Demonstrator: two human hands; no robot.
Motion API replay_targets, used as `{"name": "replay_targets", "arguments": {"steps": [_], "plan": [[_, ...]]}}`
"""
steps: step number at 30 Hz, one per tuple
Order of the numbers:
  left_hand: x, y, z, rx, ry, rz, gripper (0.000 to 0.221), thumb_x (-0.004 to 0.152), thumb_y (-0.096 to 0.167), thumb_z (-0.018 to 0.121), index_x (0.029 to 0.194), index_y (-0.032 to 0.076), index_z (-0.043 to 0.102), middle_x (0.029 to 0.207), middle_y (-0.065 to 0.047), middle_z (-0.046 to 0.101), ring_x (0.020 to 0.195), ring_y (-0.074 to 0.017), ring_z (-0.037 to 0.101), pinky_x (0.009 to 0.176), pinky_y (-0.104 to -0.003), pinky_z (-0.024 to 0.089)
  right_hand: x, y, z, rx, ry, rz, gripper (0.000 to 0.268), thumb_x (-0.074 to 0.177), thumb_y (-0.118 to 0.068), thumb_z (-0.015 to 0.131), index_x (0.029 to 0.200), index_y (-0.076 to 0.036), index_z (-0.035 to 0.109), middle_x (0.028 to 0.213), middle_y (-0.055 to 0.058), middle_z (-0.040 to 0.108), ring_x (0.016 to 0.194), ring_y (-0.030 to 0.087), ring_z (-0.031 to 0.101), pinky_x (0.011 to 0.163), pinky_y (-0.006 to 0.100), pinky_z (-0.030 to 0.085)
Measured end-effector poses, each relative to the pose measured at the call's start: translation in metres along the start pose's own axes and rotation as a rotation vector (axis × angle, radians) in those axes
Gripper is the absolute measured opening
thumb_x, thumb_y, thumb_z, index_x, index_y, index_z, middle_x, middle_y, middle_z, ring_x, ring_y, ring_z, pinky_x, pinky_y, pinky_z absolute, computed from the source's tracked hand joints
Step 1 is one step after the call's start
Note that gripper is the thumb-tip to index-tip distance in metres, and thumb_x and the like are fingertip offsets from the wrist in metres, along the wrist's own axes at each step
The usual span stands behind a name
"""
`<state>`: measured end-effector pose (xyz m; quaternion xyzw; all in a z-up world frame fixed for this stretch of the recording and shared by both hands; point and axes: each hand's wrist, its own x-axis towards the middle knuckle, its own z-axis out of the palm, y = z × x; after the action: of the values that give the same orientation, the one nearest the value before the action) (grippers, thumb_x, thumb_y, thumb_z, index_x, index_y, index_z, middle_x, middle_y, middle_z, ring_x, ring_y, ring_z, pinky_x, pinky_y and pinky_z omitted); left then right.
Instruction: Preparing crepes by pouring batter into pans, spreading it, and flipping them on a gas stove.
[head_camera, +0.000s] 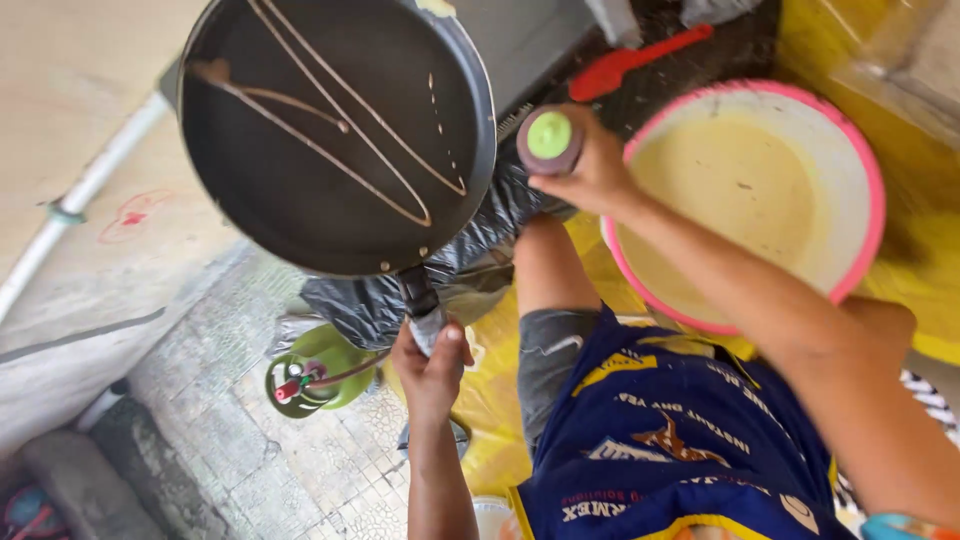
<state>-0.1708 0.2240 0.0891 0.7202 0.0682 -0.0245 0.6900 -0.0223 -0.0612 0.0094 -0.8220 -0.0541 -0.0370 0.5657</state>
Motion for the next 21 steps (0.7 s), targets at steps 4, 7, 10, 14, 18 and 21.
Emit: {"name": "replay_targets", "arguments": {"steps": [4,7,10,14,18,21], "plan": [[-0.004,0.016,-0.01,0.021,0.008,0.158,0.027,0.093,0.032,0.07,0.085,0.007,0.064,0.051,-0.005,0.058,0.041,-0.0106,0.046,0.042,-0.026,0.038,0.015,0.014,0.055,0.045,0.07,0.087,0.089,0.068,-0.023,0.095,0.142,-0.013,0.046,0.139,0.014,0.06,0.128,0.035,0.059,0.107,0.048,0.048],[-0.006,0.023,-0.005,0.068,-0.045,0.101,0.037,0.096,0.045,0.067,0.086,0.01,0.061,0.059,-0.002,0.058,0.045,-0.0106,0.051,0.045,-0.028,0.041,0.013,0.048,0.032,-0.092,-0.07,0.14,0.094,0.075,-0.017,0.089,0.153,-0.01,0.039,0.155,0.018,0.044,0.141,0.036,0.046,0.115,0.047,0.039],[-0.002,0.018,0.004,0.108,-0.067,0.069,0.039,0.094,0.046,0.068,0.083,0.009,0.063,0.058,-0.003,0.06,0.045,-0.0123,0.055,0.046,-0.029,0.045,0.017,0.099,-0.021,-0.503,-0.025,0.178,0.078,0.075,-0.003,0.076,0.148,-0.006,0.049,0.146,0.022,0.048,0.134,0.04,0.047,0.11,0.05,0.041],[0.002,0.015,0.019,0.163,-0.135,0.028,0.035,0.092,0.043,0.07,0.085,0.01,0.066,0.061,-0.002,0.064,0.047,-0.0133,0.059,0.051,-0.031,0.051,0.04,0.087,-0.074,-0.912,-0.11,0.248,0.062,0.098,0.012,0.055,0.157,0.003,0.04,0.162,0.027,0.036,0.15,0.046,0.027,0.12,0.062,0.028],[0.009,0.021,0.045,0.141,-0.193,0.012,0.032,0.092,0.04,0.072,0.082,0.009,0.066,0.057,-0.002,0.062,0.046,-0.013,0.057,0.049,-0.031,0.048,0.06,0.129,-0.09,-1.067,-0.266,0.143,0.073,0.094,-0.016,0.068,0.161,-0.008,0.039,0.154,0.025,0.051,0.151,0.042,0.034,0.123,0.058,0.025],[0.015,0.023,0.062,0.225,-0.264,-0.012,0.036,0.092,0.044,0.069,0.083,0.009,0.066,0.056,-0.002,0.062,0.045,-0.0131,0.057,0.046,-0.03,0.049,0.049,0.173,-0.102,-1.424,-0.188,-0.229,0.064,0.092,-0.017,0.072,0.154,-0.016,0.055,0.103,0.003,0.073,0.109,0.026,0.066,0.116,0.049,0.042]]}}
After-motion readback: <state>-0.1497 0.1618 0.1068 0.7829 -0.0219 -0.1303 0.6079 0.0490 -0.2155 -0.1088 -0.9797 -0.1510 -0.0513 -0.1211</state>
